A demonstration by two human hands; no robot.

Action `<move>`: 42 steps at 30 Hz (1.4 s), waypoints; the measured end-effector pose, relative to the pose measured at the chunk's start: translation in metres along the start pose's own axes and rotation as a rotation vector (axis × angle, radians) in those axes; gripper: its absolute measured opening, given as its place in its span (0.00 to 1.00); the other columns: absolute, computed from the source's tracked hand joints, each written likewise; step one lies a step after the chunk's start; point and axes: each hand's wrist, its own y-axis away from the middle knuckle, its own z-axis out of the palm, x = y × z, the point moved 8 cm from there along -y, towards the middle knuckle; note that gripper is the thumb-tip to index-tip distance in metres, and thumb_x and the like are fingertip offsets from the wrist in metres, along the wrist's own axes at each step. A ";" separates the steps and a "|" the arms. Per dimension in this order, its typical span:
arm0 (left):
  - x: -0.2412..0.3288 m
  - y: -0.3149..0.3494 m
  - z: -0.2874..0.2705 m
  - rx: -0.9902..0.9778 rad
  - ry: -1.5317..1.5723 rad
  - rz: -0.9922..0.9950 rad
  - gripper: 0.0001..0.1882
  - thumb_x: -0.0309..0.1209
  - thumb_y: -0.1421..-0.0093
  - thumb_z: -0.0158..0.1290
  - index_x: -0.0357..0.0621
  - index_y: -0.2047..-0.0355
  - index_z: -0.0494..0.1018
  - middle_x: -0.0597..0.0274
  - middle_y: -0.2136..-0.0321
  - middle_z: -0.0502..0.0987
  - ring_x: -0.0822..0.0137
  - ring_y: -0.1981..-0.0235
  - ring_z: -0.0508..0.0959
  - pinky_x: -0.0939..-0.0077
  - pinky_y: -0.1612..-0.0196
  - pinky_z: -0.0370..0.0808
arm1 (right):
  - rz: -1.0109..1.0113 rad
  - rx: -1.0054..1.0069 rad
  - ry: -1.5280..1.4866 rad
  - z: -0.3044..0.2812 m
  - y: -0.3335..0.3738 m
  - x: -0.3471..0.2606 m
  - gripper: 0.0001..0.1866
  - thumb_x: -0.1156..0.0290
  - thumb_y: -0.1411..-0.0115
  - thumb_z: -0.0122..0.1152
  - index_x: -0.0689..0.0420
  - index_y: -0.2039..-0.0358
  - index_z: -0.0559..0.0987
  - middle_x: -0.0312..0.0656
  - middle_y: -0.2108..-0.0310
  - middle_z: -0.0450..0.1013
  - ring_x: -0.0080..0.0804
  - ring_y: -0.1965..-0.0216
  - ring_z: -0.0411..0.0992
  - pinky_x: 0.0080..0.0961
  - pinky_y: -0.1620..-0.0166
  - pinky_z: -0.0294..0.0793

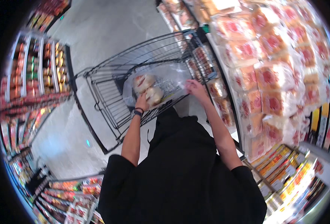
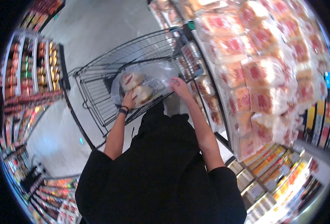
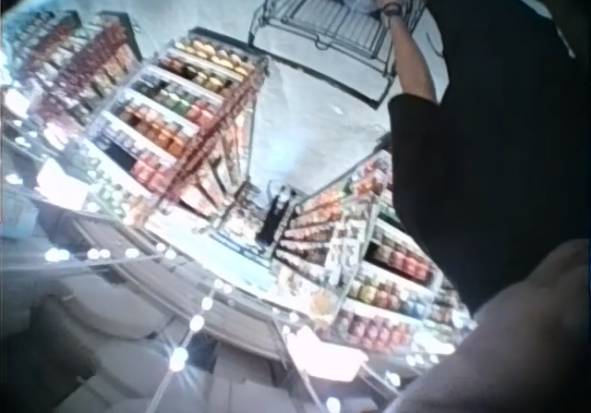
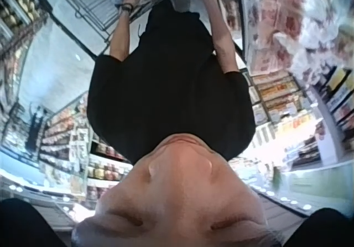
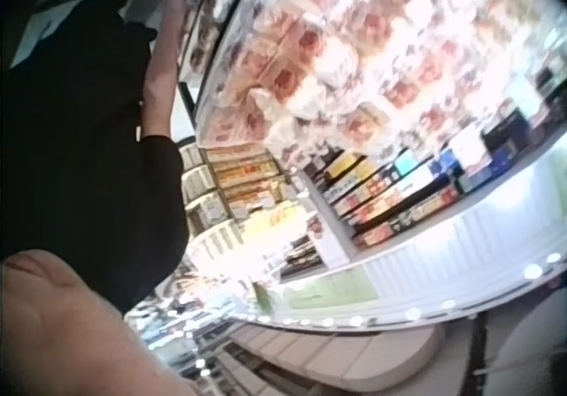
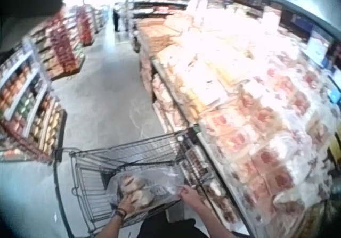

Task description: Selecting and placing packages of bread into a shopping cart at a supermarket.

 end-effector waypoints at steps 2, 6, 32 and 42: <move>0.026 0.004 -0.018 0.068 0.013 0.101 0.27 0.26 0.46 0.55 0.42 0.44 0.69 0.44 0.48 0.73 0.41 0.46 0.72 0.56 0.42 0.71 | -0.073 0.039 -0.029 -0.003 0.017 0.000 0.18 0.72 0.35 0.55 0.62 0.45 0.72 0.42 0.58 0.79 0.25 0.63 0.78 0.21 0.58 0.76; 0.102 -0.001 -0.047 0.075 0.089 0.309 0.23 0.25 0.45 0.57 0.40 0.48 0.71 0.46 0.52 0.75 0.43 0.49 0.75 0.58 0.44 0.72 | -0.094 0.014 -0.063 -0.017 0.060 0.005 0.15 0.71 0.35 0.53 0.61 0.49 0.74 0.42 0.58 0.80 0.24 0.63 0.78 0.21 0.62 0.75; 0.794 -0.063 -0.021 -0.512 0.410 1.007 0.35 0.38 0.44 0.67 0.33 0.41 0.68 0.50 0.41 0.71 0.62 0.38 0.69 0.67 0.37 0.65 | -0.209 0.565 -0.229 -0.178 0.276 0.116 0.13 0.73 0.30 0.49 0.64 0.49 0.75 0.44 0.56 0.78 0.29 0.57 0.78 0.24 0.55 0.77; 0.754 -0.038 -0.061 -0.164 0.320 1.212 0.13 0.25 0.43 0.64 0.35 0.58 0.78 0.58 0.61 0.82 0.70 0.58 0.79 0.74 0.52 0.75 | -0.192 0.402 -0.006 -0.184 0.258 0.106 0.13 0.73 0.31 0.52 0.60 0.48 0.75 0.42 0.56 0.78 0.26 0.56 0.77 0.24 0.53 0.76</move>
